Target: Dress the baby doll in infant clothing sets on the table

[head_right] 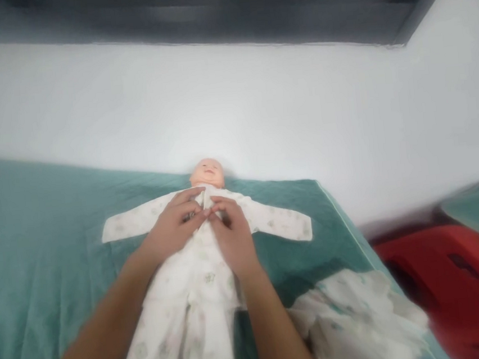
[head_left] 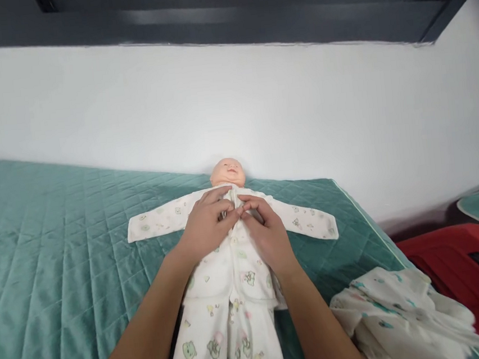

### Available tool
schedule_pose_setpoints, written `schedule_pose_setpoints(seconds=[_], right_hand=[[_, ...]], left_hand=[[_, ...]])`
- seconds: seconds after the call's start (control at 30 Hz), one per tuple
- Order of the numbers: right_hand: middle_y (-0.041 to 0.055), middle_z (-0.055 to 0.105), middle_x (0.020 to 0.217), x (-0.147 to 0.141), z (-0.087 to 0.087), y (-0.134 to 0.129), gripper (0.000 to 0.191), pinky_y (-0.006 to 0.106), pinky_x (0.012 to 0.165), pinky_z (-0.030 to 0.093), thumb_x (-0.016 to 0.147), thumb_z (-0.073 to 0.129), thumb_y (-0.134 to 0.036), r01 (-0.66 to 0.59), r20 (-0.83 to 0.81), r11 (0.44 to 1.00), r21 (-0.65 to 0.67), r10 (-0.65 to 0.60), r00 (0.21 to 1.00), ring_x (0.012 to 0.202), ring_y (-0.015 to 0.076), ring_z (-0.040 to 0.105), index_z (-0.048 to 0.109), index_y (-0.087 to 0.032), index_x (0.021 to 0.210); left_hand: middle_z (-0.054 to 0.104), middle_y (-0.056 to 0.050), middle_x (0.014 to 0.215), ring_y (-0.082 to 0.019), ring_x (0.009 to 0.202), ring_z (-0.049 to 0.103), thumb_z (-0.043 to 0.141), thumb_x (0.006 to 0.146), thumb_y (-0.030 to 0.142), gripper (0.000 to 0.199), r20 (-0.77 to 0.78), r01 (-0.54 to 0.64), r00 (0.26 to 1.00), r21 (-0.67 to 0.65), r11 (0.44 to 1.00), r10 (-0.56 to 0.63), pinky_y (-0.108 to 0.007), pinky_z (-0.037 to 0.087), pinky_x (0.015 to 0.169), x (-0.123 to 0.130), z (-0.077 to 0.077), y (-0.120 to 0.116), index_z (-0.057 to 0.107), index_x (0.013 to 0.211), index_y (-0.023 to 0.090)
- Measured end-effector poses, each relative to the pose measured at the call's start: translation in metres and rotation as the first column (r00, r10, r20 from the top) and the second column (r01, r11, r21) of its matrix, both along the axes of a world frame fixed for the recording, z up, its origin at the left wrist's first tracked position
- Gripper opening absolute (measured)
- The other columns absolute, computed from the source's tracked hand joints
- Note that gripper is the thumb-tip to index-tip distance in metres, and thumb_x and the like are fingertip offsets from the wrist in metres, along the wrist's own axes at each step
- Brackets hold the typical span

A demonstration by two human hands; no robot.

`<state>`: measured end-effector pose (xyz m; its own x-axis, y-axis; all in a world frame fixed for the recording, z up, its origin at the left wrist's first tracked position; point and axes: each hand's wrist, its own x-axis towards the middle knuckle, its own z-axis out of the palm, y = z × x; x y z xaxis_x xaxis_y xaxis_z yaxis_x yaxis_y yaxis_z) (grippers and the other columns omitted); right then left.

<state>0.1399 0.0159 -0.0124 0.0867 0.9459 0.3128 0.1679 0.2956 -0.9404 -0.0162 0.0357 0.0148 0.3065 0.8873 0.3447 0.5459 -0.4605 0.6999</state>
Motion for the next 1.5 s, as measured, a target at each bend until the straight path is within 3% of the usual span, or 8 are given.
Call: schedule_pose_setpoints(seconds=[0.2, 0.3, 0.6, 0.9, 1.07, 1.23, 1.37, 1.5], right_hand=[[0.0030, 0.057, 0.138, 0.005, -0.003, 0.002, 0.018, 0.045, 0.116, 0.032, 0.083, 0.065, -0.031, -0.147, 0.090, 0.988, 0.046, 0.142, 0.986, 0.135, 0.0238, 0.047, 0.061, -0.027, 0.099], [0.0023, 0.051, 0.146, 0.005, -0.008, -0.007, 0.026, 0.045, 0.119, 0.028, 0.085, 0.063, -0.032, -0.183, 0.109, 0.982, 0.055, 0.176, 0.978, 0.141, 0.0217, 0.041, 0.059, -0.029, 0.111], [0.0025, 0.040, 0.155, 0.001, -0.016, -0.041, 0.038, 0.044, 0.123, 0.023, 0.089, 0.063, -0.035, -0.111, 0.193, 0.989, 0.094, 0.092, 0.977, 0.146, 0.0210, 0.033, 0.055, -0.032, 0.125], [0.0031, 0.041, 0.154, 0.001, -0.015, -0.036, 0.038, 0.047, 0.122, 0.025, 0.088, 0.065, -0.034, -0.094, 0.231, 0.991, 0.099, 0.069, 0.970, 0.145, 0.0224, 0.034, 0.055, -0.033, 0.125], [0.0025, 0.046, 0.150, -0.003, -0.012, -0.040, 0.039, 0.046, 0.122, 0.026, 0.086, 0.068, -0.033, -0.059, 0.203, 0.990, 0.125, 0.032, 0.979, 0.143, 0.0221, 0.038, 0.057, -0.032, 0.124], [0.0017, 0.052, 0.145, -0.005, -0.009, -0.043, 0.034, 0.044, 0.120, 0.030, 0.089, 0.062, -0.031, -0.064, 0.110, 0.991, 0.117, 0.051, 0.993, 0.140, 0.0214, 0.042, 0.059, -0.032, 0.123], [0.0025, 0.054, 0.143, -0.006, -0.008, -0.044, 0.027, 0.044, 0.118, 0.032, 0.088, 0.065, -0.035, -0.013, 0.039, 0.997, 0.080, 0.010, 0.999, 0.138, 0.0221, 0.045, 0.060, -0.030, 0.114], [0.0024, 0.054, 0.142, -0.008, -0.003, -0.045, 0.025, 0.048, 0.119, 0.029, 0.081, 0.073, -0.037, -0.031, 0.118, 0.997, 0.075, 0.022, 0.993, 0.138, 0.0248, 0.044, 0.062, -0.029, 0.102]], left_hand=[[0.043, 0.000, 0.155, -0.024, 0.146, 0.035, 0.055, 0.093, 0.043, 0.029, 0.118, 0.228, 0.968, -0.037, 0.973, -0.222, -0.043, 0.028, 0.121, -0.022, -0.005, -0.014, 0.072, 0.079, 0.024], [0.043, 0.000, 0.155, -0.025, 0.149, 0.028, 0.055, 0.093, 0.045, 0.029, 0.139, 0.281, 0.951, -0.024, 0.959, -0.275, -0.046, 0.021, 0.124, -0.033, -0.012, -0.022, 0.075, 0.089, 0.025], [0.040, 0.003, 0.157, -0.024, 0.152, 0.021, 0.063, 0.090, 0.045, 0.023, 0.153, 0.374, 0.919, -0.043, 0.927, -0.364, -0.047, 0.023, 0.124, -0.045, -0.017, -0.020, 0.075, 0.103, 0.031], [0.044, -0.001, 0.155, -0.026, 0.150, 0.025, 0.066, 0.087, 0.044, 0.021, 0.134, 0.321, 0.939, -0.011, 0.947, -0.317, -0.049, 0.023, 0.123, -0.040, -0.020, -0.019, 0.072, 0.099, 0.028], [0.049, 0.000, 0.150, -0.025, 0.147, 0.032, 0.064, 0.087, 0.037, 0.013, 0.093, 0.243, 0.965, 0.022, 0.970, -0.244, -0.048, 0.026, 0.122, -0.032, -0.015, -0.025, 0.065, 0.083, 0.025], [0.053, -0.001, 0.147, -0.024, 0.145, 0.035, 0.061, 0.088, 0.034, 0.021, 0.185, 0.243, 0.954, -0.011, 0.970, -0.236, -0.046, 0.025, 0.122, -0.032, -0.012, -0.027, 0.055, 0.072, 0.022], [0.046, -0.003, 0.152, -0.024, 0.143, 0.039, 0.061, 0.086, 0.030, 0.010, 0.326, 0.192, 0.933, -0.091, 0.977, -0.152, -0.044, 0.032, 0.118, -0.031, -0.014, -0.028, 0.054, 0.087, 0.024], [0.041, -0.005, 0.153, -0.024, 0.143, 0.037, 0.064, 0.080, 0.023, 0.025, 0.290, 0.033, 0.957, -0.100, 0.994, -0.003, -0.045, 0.032, 0.117, -0.021, -0.018, -0.030, 0.049, 0.100, 0.025]])
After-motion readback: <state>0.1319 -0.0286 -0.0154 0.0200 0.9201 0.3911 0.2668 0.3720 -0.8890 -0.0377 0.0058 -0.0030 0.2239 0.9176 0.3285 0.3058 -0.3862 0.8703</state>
